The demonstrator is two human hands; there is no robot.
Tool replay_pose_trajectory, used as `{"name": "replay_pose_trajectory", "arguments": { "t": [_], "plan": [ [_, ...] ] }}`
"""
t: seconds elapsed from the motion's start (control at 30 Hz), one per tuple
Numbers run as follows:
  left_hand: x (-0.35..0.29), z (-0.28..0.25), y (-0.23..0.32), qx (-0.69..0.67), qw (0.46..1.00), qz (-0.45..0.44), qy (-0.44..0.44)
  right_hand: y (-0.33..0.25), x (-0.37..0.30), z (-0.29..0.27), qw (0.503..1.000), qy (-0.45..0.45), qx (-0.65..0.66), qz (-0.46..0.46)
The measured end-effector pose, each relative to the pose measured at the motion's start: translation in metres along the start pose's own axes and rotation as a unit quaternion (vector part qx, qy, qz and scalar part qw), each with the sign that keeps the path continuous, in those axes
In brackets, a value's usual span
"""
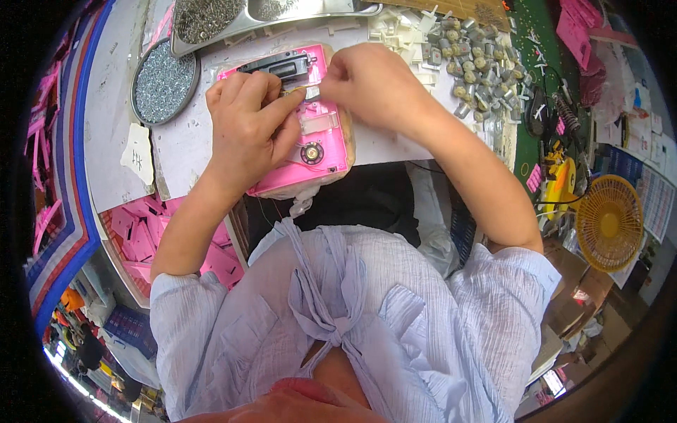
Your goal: Soldering wires to a circuit board and using an electric screwdriver to assemble a pink electronic toy.
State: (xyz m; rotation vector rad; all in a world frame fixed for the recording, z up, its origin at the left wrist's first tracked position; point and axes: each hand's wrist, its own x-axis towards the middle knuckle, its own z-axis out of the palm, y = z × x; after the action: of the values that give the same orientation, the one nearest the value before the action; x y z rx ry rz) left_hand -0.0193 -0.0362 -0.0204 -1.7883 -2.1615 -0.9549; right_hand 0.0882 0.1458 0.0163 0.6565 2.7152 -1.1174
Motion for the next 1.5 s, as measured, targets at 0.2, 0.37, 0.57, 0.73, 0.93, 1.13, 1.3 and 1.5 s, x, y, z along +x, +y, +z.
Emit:
{"name": "replay_pose_trajectory", "arguments": {
  "t": [0.2, 0.37, 0.57, 0.73, 0.93, 1.13, 1.3, 1.5],
  "plan": [
    [-0.002, 0.004, -0.001, 0.0, 1.0, 0.01, 0.004, -0.03, -0.006, 0.01, 0.932, 0.054, -0.333, -0.13],
    [-0.005, 0.001, -0.001, -0.017, 1.0, 0.001, 0.012, -0.031, -0.002, 0.008, 0.921, 0.038, -0.339, -0.186],
    [0.007, -0.011, -0.014, -0.118, 0.993, 0.006, -0.029, -0.002, 0.01, -0.009, 0.989, -0.1, 0.053, 0.092],
    [0.03, -0.023, -0.032, -0.085, 0.984, 0.114, -0.107, 0.006, 0.009, -0.007, 0.997, -0.068, 0.043, 0.021],
    [0.051, -0.03, -0.031, -0.069, 0.968, 0.19, -0.152, 0.021, 0.008, -0.053, 0.994, -0.021, 0.06, -0.088],
    [0.056, -0.028, -0.026, -0.103, 0.971, 0.147, -0.158, 0.206, 0.077, -0.25, 0.914, 0.312, -0.206, 0.158],
    [0.051, -0.014, -0.03, -0.127, 0.983, 0.073, -0.113, 0.462, 0.071, -0.361, 0.824, 0.199, -0.335, 0.412],
    [0.043, -0.008, -0.037, -0.17, 0.978, -0.001, -0.124, 0.585, 0.058, -0.397, 0.818, 0.294, -0.37, 0.327]
  ]
}}
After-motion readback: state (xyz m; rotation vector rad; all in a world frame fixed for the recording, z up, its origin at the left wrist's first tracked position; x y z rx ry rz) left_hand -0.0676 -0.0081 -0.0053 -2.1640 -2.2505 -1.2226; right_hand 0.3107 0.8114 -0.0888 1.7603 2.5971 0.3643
